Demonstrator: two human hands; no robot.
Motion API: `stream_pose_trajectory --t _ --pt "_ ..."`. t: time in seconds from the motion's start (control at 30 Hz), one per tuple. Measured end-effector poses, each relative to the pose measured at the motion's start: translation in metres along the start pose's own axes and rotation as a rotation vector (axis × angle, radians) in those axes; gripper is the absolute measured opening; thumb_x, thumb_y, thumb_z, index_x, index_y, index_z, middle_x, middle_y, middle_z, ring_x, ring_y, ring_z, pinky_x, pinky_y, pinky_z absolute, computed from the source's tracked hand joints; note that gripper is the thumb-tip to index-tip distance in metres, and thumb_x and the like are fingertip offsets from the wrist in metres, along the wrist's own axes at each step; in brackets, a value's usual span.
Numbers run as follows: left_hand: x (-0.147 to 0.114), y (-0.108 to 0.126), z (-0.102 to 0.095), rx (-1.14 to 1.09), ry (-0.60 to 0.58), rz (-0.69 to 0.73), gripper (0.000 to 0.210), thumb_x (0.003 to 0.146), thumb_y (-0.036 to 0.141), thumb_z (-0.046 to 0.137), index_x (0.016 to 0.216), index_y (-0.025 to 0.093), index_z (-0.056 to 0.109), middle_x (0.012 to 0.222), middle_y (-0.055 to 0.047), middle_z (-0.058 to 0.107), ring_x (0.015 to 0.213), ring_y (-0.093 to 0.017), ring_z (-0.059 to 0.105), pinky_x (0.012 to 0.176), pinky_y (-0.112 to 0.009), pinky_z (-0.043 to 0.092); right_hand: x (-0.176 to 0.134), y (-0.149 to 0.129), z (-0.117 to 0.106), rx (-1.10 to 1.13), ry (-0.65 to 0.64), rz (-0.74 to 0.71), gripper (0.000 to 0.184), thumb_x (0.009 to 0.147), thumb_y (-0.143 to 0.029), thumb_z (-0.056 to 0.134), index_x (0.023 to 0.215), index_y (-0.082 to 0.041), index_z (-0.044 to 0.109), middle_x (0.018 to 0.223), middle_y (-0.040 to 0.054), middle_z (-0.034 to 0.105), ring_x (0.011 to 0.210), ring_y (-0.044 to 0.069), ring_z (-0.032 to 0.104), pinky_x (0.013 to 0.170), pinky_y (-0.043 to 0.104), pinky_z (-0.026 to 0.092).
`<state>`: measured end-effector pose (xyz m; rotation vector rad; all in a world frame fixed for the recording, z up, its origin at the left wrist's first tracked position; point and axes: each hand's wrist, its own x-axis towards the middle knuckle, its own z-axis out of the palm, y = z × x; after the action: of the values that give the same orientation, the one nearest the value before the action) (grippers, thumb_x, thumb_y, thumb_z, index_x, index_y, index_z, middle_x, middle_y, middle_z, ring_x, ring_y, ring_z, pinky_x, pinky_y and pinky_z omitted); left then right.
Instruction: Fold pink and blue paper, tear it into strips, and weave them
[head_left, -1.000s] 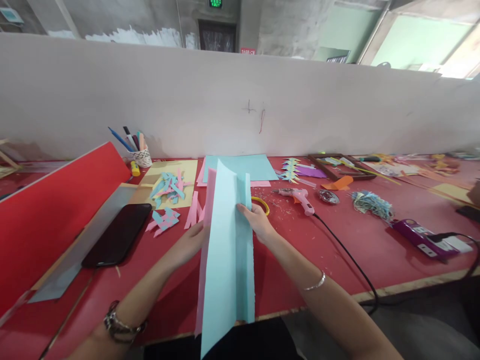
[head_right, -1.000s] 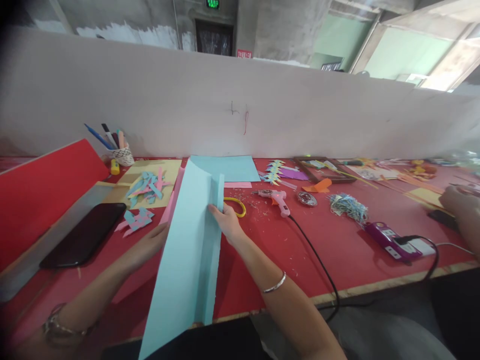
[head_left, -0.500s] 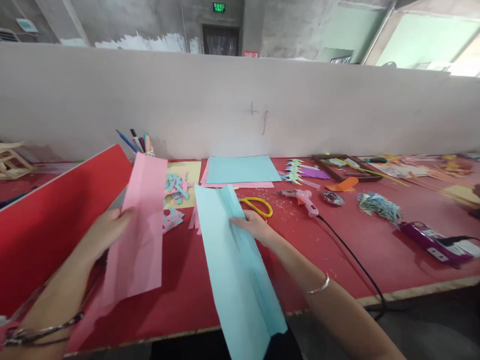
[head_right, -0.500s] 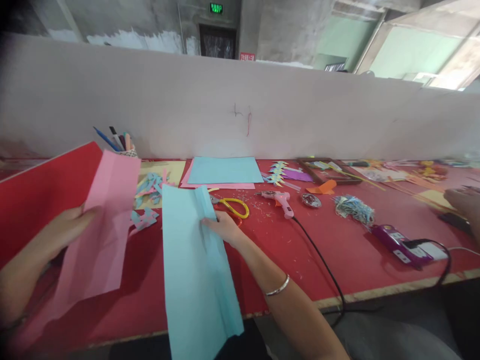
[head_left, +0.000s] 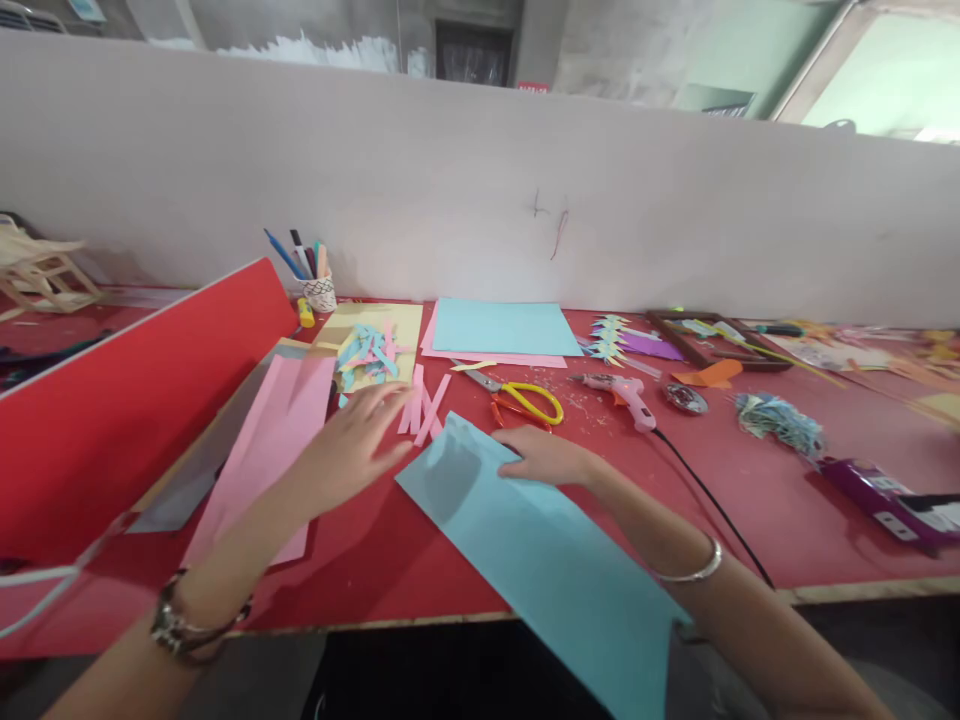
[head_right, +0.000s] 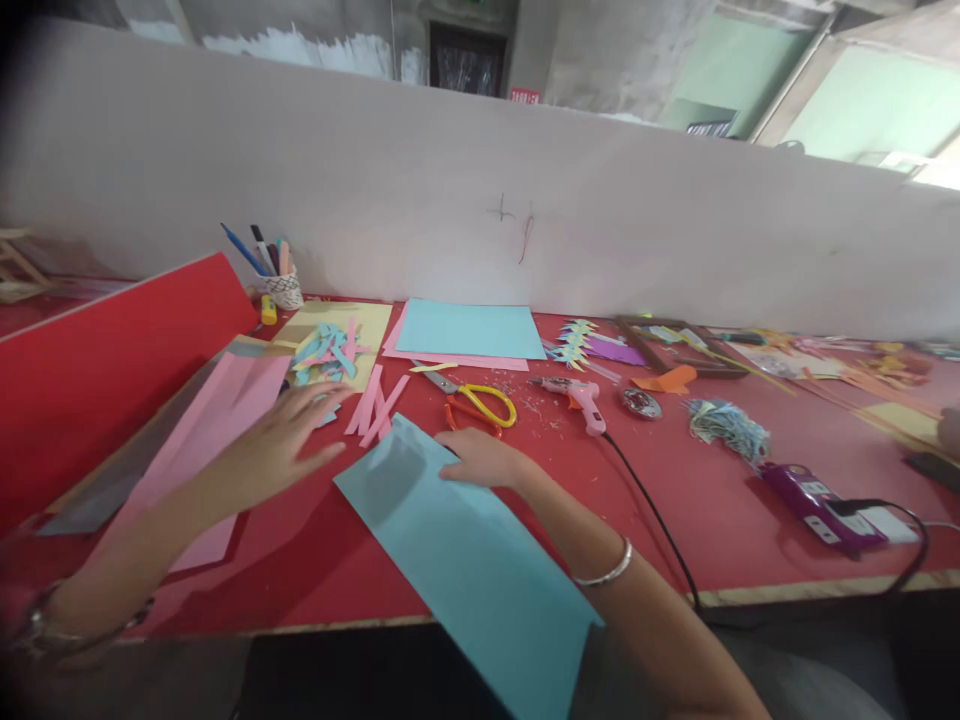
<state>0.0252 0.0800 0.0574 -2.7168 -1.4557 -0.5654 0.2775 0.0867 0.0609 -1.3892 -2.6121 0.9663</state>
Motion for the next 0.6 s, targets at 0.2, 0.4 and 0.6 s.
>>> stream_pose_trajectory --t 0.2,0.4,0.6 --pt "0.02 0.048 0.034 0.059 -0.17 0.292 0.038 0.074 0.03 0.057 0.109 0.016 0.047 0.11 -0.008 0.055 0.103 -0.021 0.049 0.085 -0.033 0.04 -0.011 -0.018 0.012 -0.599 0.019 -0.052 0.015 0.082 -0.015 0.044 0.094 -0.015 0.054 0.086 0.0072 0.062 0.078 0.018 0.058 0.055 0.024 0.034" --pt "0.012 0.058 0.045 0.147 -0.254 0.329 0.01 0.078 0.007 0.048 0.078 0.014 0.056 0.078 -0.004 0.059 0.075 -0.018 0.056 0.061 -0.028 0.041 -0.024 -0.012 0.043 -0.909 0.215 -0.291 0.019 0.085 -0.01 0.036 0.085 -0.015 0.055 0.073 0.005 0.059 0.07 0.016 0.055 0.054 0.027 0.032" --pt "-0.009 0.053 0.045 0.168 -0.167 0.431 0.011 0.076 0.009 0.052 0.083 0.016 0.056 0.077 -0.001 0.059 0.069 -0.015 0.055 0.055 -0.026 0.038 -0.045 0.001 0.058 -0.817 0.4 -0.312 0.014 0.083 -0.011 0.043 0.086 -0.017 0.054 0.075 0.002 0.057 0.066 0.014 0.049 0.056 0.025 0.032"
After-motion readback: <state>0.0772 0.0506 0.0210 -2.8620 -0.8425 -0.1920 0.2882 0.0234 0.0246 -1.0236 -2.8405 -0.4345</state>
